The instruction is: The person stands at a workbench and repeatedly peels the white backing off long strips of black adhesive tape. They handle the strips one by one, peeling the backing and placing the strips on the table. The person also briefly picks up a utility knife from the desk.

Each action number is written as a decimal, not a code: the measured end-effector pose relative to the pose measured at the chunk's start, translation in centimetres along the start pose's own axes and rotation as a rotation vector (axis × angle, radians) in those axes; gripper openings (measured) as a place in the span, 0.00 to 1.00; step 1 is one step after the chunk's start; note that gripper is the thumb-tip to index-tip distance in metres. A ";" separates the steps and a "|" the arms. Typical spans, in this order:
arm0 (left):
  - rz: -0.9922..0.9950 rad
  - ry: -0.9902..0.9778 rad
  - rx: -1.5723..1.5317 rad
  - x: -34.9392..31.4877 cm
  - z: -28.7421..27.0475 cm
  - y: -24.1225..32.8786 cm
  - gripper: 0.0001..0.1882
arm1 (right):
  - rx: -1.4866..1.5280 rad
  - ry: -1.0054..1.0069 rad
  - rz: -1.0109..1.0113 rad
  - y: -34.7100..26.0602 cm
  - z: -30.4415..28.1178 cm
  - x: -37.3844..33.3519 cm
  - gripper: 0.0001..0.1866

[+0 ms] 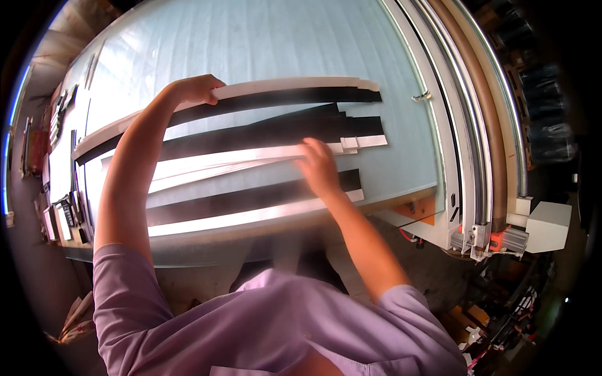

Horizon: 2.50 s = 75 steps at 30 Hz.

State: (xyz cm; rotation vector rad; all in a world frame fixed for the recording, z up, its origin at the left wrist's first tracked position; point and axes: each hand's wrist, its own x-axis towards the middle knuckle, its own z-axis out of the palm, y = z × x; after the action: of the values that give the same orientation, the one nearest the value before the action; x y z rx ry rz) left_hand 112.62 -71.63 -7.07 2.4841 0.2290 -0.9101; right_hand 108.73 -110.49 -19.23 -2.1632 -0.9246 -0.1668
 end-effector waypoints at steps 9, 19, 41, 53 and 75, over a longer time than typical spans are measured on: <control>0.065 0.698 0.159 4.0 7.1 -3.2 0.35 | -0.247 0.171 0.000 13.5 -8.5 9.9 0.04; -0.279 0.865 0.130 -7.5 26.2 4.3 0.44 | -0.392 -0.238 -0.291 14.7 -4.0 15.9 0.17; 0.323 0.499 -0.080 -15.8 32.0 19.3 0.09 | 0.530 -0.219 0.267 -1.7 -14.1 -13.6 0.11; 0.109 0.251 -0.184 -4.5 29.5 23.9 0.13 | -0.020 -0.245 0.026 12.8 -11.8 -9.2 0.15; -0.033 0.233 -0.224 -1.1 30.7 24.0 0.14 | 0.005 -0.162 0.049 13.2 -11.1 -9.6 0.15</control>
State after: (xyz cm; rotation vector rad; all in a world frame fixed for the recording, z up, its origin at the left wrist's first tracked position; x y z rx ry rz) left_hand 101.98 -107.66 -17.52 2.3784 0.4263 -0.5707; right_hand 112.33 -129.56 -23.11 -2.2168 -0.9601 0.0347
